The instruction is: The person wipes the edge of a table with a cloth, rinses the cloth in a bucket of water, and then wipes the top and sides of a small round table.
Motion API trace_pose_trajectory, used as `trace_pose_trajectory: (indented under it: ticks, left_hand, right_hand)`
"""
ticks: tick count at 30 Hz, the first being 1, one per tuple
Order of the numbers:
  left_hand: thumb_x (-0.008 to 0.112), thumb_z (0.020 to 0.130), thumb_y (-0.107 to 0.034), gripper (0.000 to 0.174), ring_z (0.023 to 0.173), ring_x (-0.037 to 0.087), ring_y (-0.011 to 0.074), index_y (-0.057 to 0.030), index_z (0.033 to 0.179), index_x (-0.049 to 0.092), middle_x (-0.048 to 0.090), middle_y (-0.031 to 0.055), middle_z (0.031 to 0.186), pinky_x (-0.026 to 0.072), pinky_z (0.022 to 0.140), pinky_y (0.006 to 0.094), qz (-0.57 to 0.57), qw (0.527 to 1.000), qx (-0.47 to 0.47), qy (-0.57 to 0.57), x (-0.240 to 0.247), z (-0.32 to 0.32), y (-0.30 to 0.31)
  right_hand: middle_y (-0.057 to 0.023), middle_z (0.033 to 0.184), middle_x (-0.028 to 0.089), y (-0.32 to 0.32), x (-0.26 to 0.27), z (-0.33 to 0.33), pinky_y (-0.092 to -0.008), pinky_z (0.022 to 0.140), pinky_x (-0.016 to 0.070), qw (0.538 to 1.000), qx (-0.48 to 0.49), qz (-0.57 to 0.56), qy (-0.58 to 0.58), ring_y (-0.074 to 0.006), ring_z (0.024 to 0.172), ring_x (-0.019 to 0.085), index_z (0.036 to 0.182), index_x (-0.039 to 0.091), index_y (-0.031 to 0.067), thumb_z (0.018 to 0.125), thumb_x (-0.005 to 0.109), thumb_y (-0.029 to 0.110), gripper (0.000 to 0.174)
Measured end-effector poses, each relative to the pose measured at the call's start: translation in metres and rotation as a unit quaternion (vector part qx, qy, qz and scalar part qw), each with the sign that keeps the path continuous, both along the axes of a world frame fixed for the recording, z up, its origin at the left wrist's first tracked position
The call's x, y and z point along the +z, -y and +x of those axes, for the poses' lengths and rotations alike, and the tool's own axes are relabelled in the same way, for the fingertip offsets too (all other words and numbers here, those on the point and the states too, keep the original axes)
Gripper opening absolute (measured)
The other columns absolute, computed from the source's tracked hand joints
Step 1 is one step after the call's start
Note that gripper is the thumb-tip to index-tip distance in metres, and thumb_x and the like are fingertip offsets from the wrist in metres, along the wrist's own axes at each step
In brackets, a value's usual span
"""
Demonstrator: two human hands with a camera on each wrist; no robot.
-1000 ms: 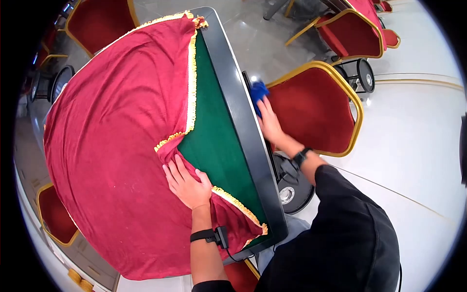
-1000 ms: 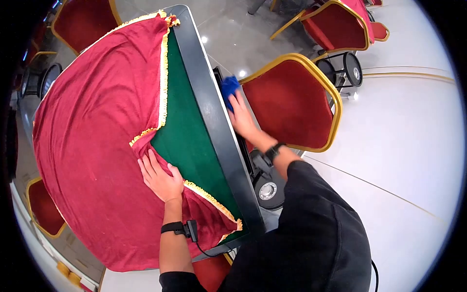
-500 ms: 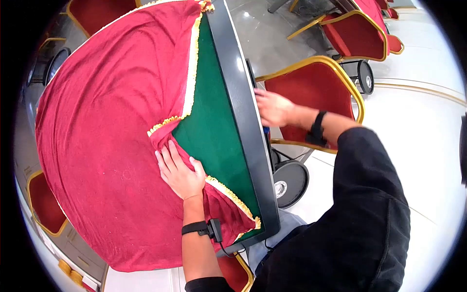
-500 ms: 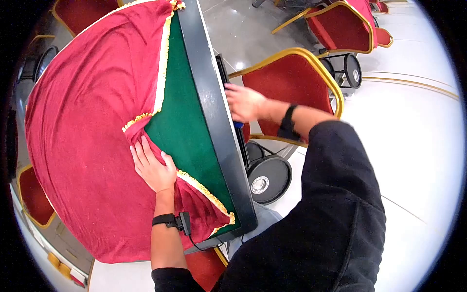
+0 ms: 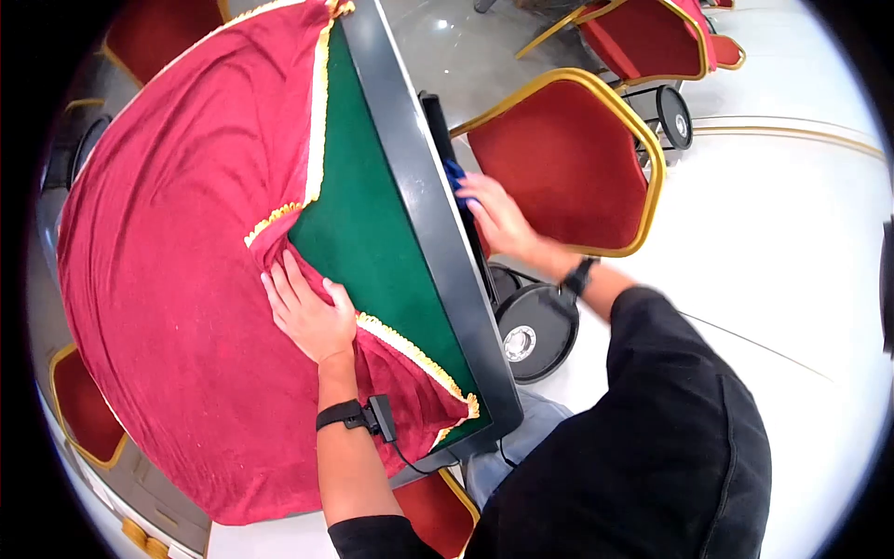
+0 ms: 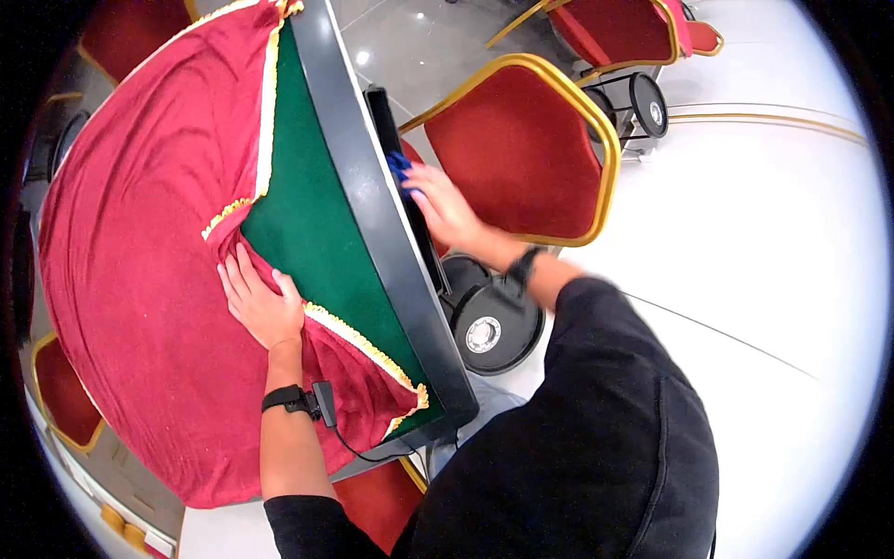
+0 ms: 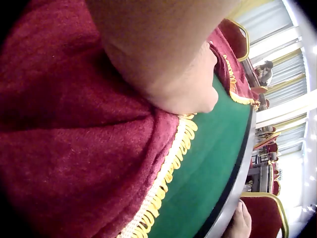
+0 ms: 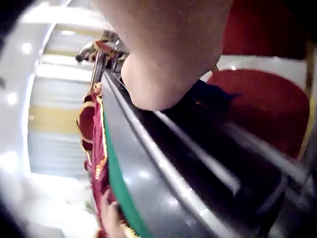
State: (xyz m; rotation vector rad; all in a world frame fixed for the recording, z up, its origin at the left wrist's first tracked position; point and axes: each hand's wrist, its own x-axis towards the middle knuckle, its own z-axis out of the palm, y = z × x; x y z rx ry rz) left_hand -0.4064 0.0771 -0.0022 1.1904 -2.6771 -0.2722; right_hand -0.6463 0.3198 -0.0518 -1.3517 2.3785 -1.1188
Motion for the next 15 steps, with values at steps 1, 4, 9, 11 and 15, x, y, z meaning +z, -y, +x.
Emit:
trace_pose_trajectory:
  ticks: [1, 4, 9, 11, 15]
  left_hand:
    - [0.058, 0.087, -0.026, 0.068, 0.146, 0.035, 0.0359, -0.012, 0.152, 0.042, 0.043, 0.0134, 0.153, 0.0367, 0.11, 0.0526, -0.003, 1.0, -0.001, -0.003, -0.001, 0.0, 0.0]
    - [0.057, 0.088, -0.026, 0.067, 0.146, 0.034, 0.0357, -0.0121, 0.152, 0.041, 0.043, 0.0128, 0.153, 0.0359, 0.111, 0.0525, 0.005, 1.0, 0.004, 0.005, 0.002, 0.002, -0.001]
    - [0.056, 0.09, -0.025, 0.065, 0.145, 0.036, 0.0362, -0.0114, 0.152, 0.042, 0.043, 0.0135, 0.153, 0.0358, 0.111, 0.0532, -0.003, 1.0, -0.003, -0.003, -0.002, 0.001, -0.004]
    - [0.056, 0.09, -0.025, 0.064, 0.145, 0.036, 0.0365, -0.0109, 0.151, 0.042, 0.043, 0.0137, 0.153, 0.0353, 0.111, 0.054, -0.013, 1.0, -0.007, -0.01, -0.002, 0.002, -0.005]
    - [0.056, 0.091, -0.025, 0.064, 0.145, 0.036, 0.0368, -0.0105, 0.151, 0.042, 0.042, 0.0152, 0.154, 0.0348, 0.111, 0.0544, -0.009, 1.0, -0.005, 0.004, 0.002, 0.001, -0.01]
  right_hand:
    - [-0.0177, 0.127, 0.062, -0.007, 0.009, 0.023, -0.0434, 0.11, 0.0408, 0.994, -0.086, -0.002, 0.073, -0.035, 0.127, 0.054, 0.119, 0.064, 0.0005, 0.1, 0.055, 0.011, 0.023]
    - [-0.0203, 0.123, 0.065, -0.026, 0.018, 0.092, -0.0385, 0.107, 0.0434, 0.925, -0.266, -0.028, 0.27, -0.0344, 0.124, 0.058, 0.122, 0.063, -0.0026, 0.104, 0.051, 0.016, 0.029]
    - [-0.0219, 0.13, 0.064, -0.048, 0.05, 0.134, -0.0389, 0.109, 0.042, 0.902, -0.286, 0.105, 0.304, -0.0354, 0.125, 0.057, 0.131, 0.061, -0.001, 0.105, 0.048, 0.027, 0.04]
    - [-0.0187, 0.133, 0.064, -0.053, 0.044, 0.132, -0.0364, 0.109, 0.0408, 0.829, -0.298, 0.083, 0.465, -0.0312, 0.126, 0.058, 0.132, 0.062, -0.001, 0.107, 0.044, 0.034, 0.046]
    - [-0.0126, 0.137, 0.062, -0.027, 0.048, 0.099, -0.0325, 0.109, 0.0398, 0.673, -0.301, 0.014, 0.675, -0.0208, 0.122, 0.059, 0.136, 0.059, 0.0008, 0.108, 0.036, 0.048, 0.059]
